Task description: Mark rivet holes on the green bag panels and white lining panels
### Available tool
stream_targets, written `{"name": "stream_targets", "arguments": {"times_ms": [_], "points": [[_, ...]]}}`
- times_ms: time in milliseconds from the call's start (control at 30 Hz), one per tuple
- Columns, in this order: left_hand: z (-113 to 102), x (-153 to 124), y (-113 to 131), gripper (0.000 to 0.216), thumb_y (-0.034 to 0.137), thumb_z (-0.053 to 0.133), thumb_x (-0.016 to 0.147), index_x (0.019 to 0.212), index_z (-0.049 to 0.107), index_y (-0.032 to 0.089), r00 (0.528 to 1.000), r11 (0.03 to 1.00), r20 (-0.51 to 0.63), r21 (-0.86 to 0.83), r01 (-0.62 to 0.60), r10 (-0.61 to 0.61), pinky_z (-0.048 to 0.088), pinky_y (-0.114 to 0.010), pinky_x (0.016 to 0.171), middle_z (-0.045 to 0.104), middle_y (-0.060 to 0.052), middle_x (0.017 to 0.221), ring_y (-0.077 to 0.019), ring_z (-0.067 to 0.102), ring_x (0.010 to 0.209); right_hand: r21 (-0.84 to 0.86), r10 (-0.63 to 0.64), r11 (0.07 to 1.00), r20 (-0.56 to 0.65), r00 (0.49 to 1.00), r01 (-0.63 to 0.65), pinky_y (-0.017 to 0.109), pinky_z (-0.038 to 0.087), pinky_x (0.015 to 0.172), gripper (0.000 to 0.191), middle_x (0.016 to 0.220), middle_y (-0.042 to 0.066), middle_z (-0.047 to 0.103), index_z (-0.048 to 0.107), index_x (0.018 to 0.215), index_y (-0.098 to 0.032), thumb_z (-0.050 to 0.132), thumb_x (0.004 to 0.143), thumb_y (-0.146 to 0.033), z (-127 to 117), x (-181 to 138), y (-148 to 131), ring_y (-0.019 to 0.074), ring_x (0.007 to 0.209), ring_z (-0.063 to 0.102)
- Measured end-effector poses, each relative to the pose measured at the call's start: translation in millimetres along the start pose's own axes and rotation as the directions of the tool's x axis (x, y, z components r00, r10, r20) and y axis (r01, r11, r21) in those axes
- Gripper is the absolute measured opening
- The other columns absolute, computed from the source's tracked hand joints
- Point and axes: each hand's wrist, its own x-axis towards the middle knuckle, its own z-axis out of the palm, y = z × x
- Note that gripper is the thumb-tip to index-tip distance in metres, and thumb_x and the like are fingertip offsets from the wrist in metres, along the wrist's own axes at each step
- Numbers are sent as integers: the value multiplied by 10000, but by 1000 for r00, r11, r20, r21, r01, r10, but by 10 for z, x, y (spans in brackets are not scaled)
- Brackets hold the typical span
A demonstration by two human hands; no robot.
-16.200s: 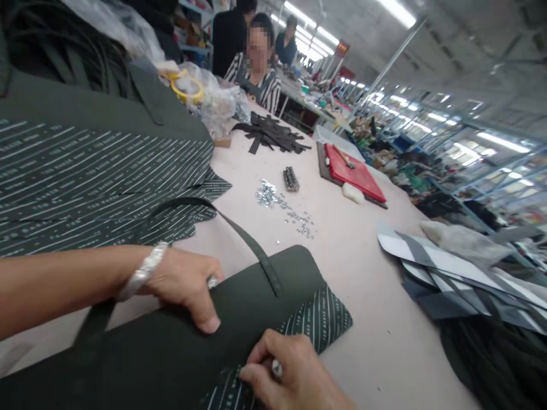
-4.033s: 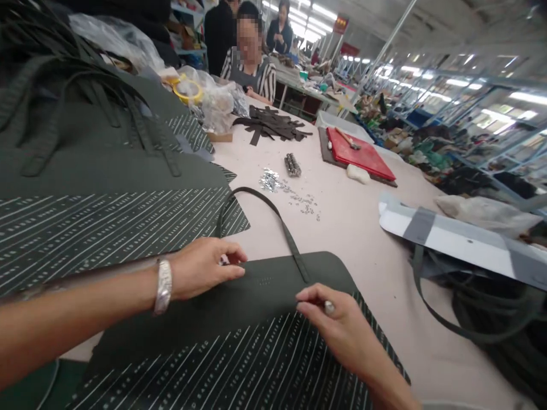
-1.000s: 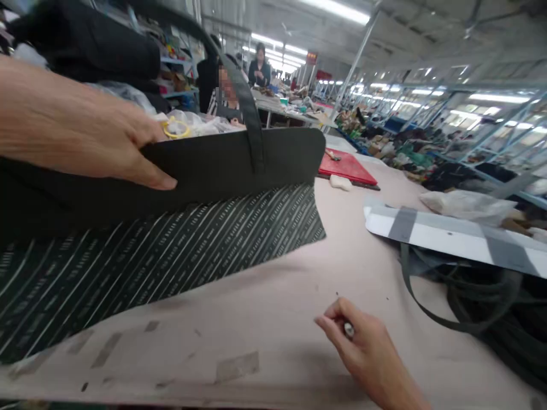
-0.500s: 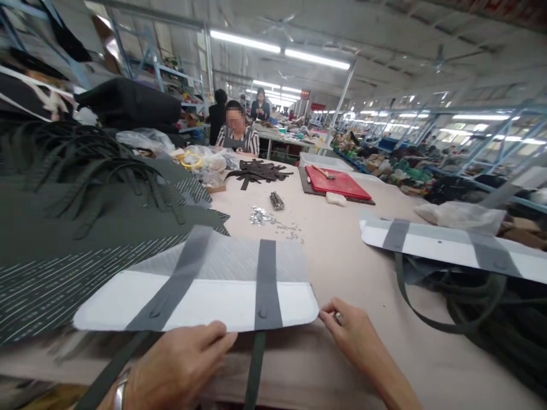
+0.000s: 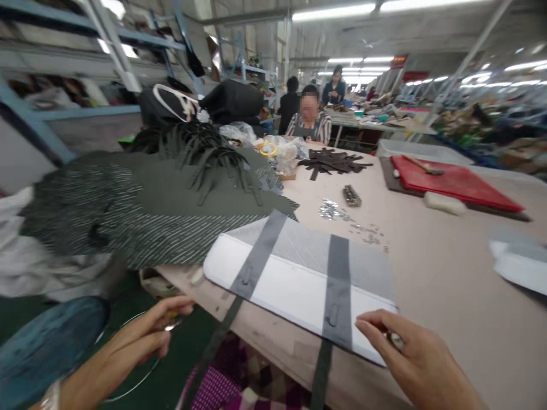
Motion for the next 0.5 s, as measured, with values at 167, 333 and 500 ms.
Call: {"name": "stream_targets", "arguments": {"times_ms": [167, 333, 500], "points": [[-124, 42, 700, 521, 351, 404, 957, 1455, 261, 406, 995, 919, -60, -382, -101, 85, 510, -341, 908, 461, -40, 1430, -154, 623, 853, 123, -230, 968, 79, 970, 220, 229, 501, 638, 181, 787, -2, 719, 701, 853, -263, 543, 914, -326, 264, 275, -487, 151, 670, 651], [69, 252, 912, 569, 370, 464, 954, 1485, 261, 404, 974, 858, -47, -466, -217, 221, 456, -373, 1028, 432, -24, 1471, -227, 557, 1142, 277, -452, 858, 7, 892, 432, 244, 481, 638, 149, 767, 17, 682, 670, 918, -201, 545, 864, -141, 484, 407, -978, 135, 656, 615], [221, 409, 1025, 597, 355, 475, 949, 1500, 247, 390, 947, 722, -23, -640, -261, 322, 506, -329, 925, 438, -34, 1474, -191, 603, 1009, 379, -464, 817, -15, 886, 435, 243, 467, 657, 237, 847, 30, 687, 660, 1049, -182, 554, 852, -102, 608, 506, -1122, 134, 738, 627]]}}
